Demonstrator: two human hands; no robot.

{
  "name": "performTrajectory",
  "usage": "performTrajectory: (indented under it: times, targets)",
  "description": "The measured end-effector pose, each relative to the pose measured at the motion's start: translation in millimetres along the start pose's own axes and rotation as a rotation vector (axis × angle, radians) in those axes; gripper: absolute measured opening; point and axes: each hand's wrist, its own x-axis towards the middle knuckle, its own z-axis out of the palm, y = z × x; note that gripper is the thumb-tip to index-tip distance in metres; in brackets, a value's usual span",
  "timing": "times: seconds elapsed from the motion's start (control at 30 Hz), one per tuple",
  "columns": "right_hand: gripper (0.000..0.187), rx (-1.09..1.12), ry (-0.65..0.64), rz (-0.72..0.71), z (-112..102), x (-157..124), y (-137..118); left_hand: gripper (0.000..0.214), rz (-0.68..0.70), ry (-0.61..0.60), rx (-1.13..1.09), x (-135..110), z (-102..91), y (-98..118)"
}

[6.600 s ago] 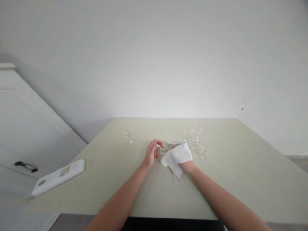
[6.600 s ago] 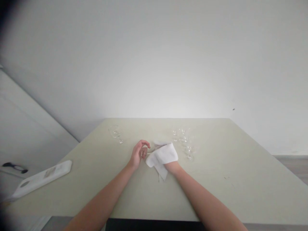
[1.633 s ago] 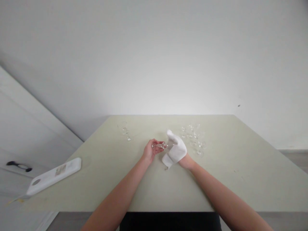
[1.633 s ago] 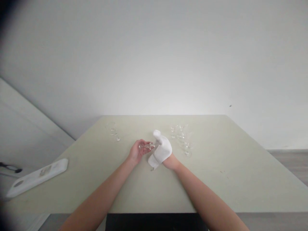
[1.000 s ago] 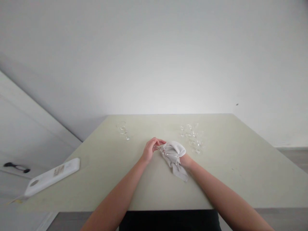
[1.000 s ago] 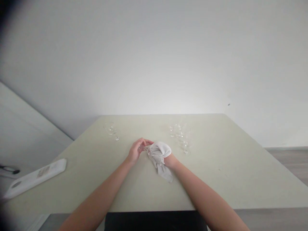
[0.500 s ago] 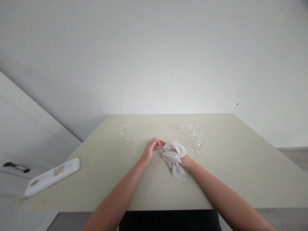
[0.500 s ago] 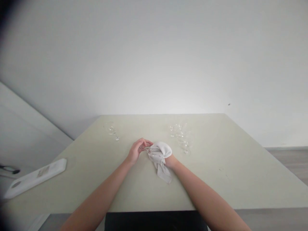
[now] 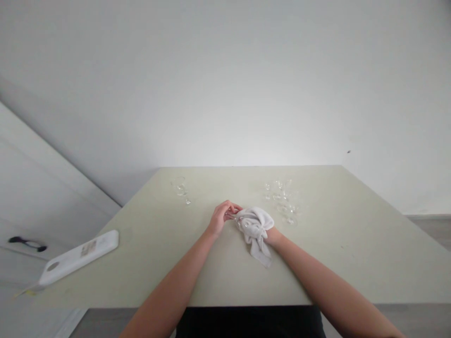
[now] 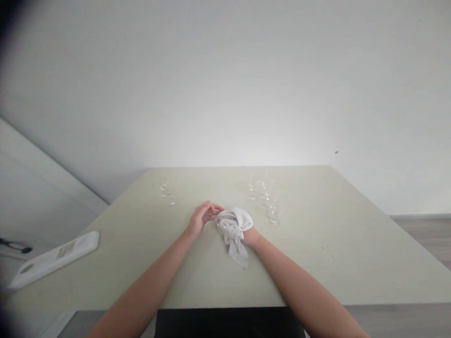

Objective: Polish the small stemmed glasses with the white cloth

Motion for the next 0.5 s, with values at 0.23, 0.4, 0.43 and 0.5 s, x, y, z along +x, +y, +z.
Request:
performTrajectory:
  times: [0.23,0.4,0.43,0.5]
  targets:
    - [0.05,0.076,-0.066,0.057,5,0,-11,0.042,-0.054,0.019,-0.045,6,-3.0,-4]
    - [0.051,0.088,-0.105,0.037,3,0,-9,0.041,-0.037,0.011,0.002,4,-0.8,-2]
    - [0.052,0.075,-0.092,0.043,3,0,-10,0.041,-0.039,0.011,0.008,3,-0.6,-2]
    - [0.053,0.037,-0.066,0.057,2,0,-12,0.041,-0.048,0.016,0.012,4,-0.8,-2]
